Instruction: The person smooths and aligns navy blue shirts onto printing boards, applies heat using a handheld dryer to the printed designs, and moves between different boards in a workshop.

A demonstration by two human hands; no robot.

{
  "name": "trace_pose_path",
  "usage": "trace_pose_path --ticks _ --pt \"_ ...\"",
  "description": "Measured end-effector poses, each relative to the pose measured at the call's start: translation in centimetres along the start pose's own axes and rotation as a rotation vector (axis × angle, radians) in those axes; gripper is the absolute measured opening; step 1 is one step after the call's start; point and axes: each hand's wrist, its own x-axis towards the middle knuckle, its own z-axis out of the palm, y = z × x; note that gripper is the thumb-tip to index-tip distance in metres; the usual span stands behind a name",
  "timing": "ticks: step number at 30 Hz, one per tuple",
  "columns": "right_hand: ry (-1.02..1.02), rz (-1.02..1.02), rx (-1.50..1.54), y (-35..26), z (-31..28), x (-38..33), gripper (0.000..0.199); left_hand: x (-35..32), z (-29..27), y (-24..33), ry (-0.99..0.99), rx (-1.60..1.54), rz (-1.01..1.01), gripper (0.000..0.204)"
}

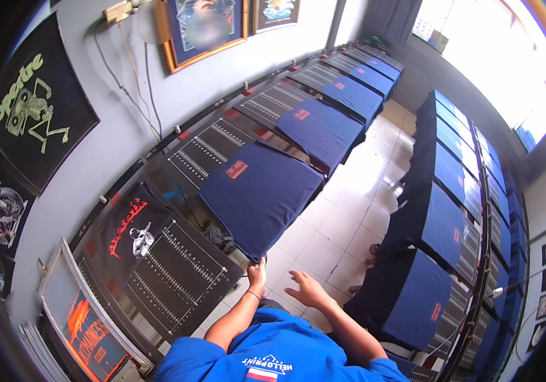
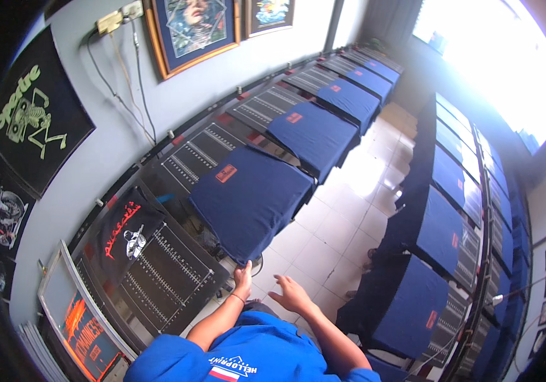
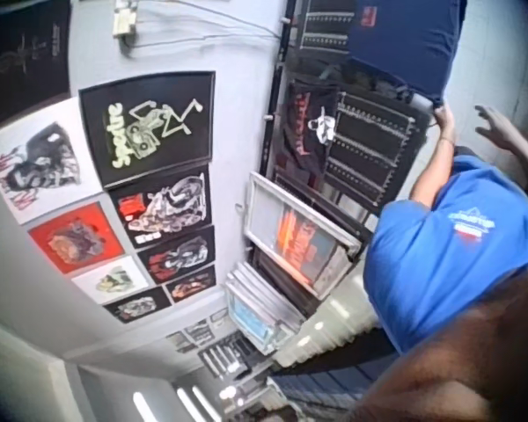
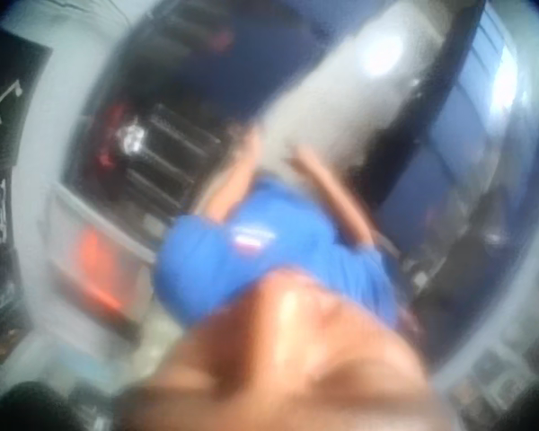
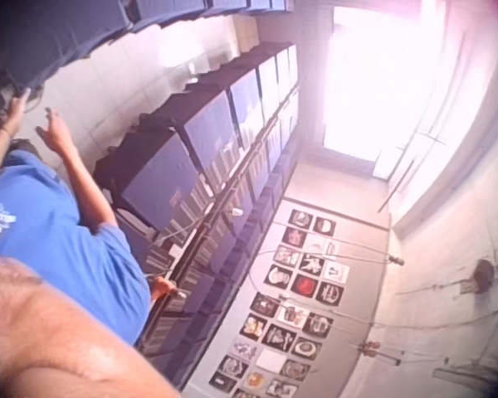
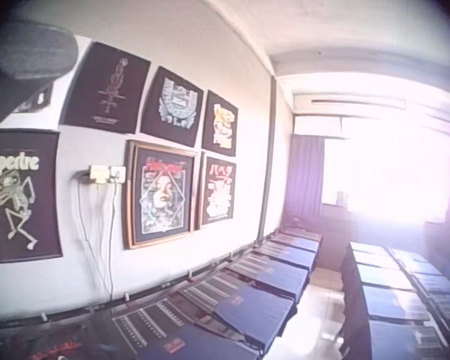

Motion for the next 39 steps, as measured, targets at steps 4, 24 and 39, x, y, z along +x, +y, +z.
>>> trace_pose_path --ticks 4,24,39 --pt "0.097 -0.087 -0.34 -0.4 4.2 7.9 0.065 -2.1 -0.6 3.7 -0.119 0.131 0.055 0.032" --pt "-0.623 -0.402 0.856 -8.9 -29.2 27.8 0.023 7.8 29.2 13.2 -0.36 -0.551 -0.369 0.049" --pt "-0.415 -0.746 1.506 -4.8 -53.5 41.4 0.035 -2.3 17.1 37.4 0.306 -0.495 0.674 0.047"
